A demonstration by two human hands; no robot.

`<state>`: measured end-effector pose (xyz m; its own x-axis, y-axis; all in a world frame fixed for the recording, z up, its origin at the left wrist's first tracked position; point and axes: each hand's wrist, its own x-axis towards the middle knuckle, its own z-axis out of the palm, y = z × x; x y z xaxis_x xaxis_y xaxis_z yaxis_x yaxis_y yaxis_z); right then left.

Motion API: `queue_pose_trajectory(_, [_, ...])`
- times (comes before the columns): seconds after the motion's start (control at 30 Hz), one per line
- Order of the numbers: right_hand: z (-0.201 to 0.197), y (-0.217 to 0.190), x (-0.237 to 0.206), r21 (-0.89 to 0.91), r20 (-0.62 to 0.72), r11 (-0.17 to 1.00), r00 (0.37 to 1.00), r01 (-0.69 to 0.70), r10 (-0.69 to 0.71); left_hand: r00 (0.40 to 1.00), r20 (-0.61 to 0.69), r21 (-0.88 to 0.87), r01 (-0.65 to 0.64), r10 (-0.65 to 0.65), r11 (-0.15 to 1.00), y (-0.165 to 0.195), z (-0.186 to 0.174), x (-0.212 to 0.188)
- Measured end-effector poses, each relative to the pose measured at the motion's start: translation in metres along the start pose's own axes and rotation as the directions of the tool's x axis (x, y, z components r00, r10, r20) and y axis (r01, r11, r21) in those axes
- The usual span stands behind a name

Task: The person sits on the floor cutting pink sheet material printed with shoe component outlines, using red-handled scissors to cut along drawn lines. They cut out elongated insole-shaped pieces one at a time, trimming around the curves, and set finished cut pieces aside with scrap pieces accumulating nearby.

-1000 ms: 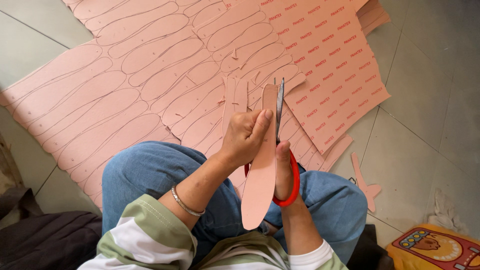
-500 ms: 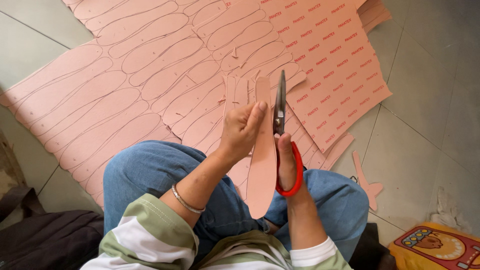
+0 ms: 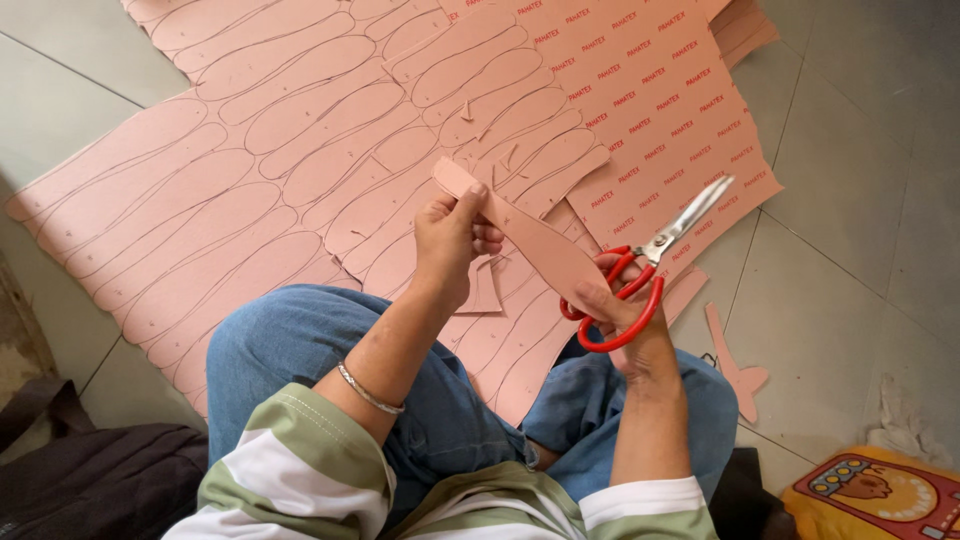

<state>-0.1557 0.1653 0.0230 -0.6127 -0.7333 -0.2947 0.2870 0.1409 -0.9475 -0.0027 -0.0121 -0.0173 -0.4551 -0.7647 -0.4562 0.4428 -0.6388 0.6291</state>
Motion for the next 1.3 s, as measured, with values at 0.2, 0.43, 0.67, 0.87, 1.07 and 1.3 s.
queue_pose_trajectory(0.2, [-0.04,0.001,0.008,0.125,0.095,0.992,0.995,0.028,-0.04,0.999,-0.045,-0.076,0.028,-0.031,0.997,0.005,-0.003,0.007])
queue_pose_trajectory(0.43, [-0.143,-0.005,0.007,-0.008,-0.223,0.99,0.965,0.142,-0.14,0.97,-0.197,-0.07,-0.162,0.145,0.984,0.024,-0.003,0.009])
queue_pose_trajectory(0.67, [-0.301,-0.005,-0.021,-0.378,-0.643,0.924,0.731,-0.046,-0.227,0.953,0.047,0.475,-0.286,0.3,0.833,0.011,0.001,0.011])
queue_pose_trajectory(0.87, [-0.335,0.031,-0.048,-0.461,-0.789,0.855,0.55,-0.239,-0.272,0.889,0.356,0.933,-0.323,0.287,-0.158,-0.015,-0.005,-0.003])
queue_pose_trajectory(1.07, [-0.304,0.041,-0.047,-0.248,-0.74,0.967,0.656,-0.062,-0.148,0.98,0.019,0.874,-0.112,-0.196,-0.473,-0.021,0.004,-0.02])
queue_pose_trajectory(1.3, [-0.207,0.014,-0.031,-0.228,-0.478,0.962,0.843,0.151,-0.246,0.98,0.197,0.932,-0.194,-0.021,-0.307,-0.032,-0.003,-0.007])
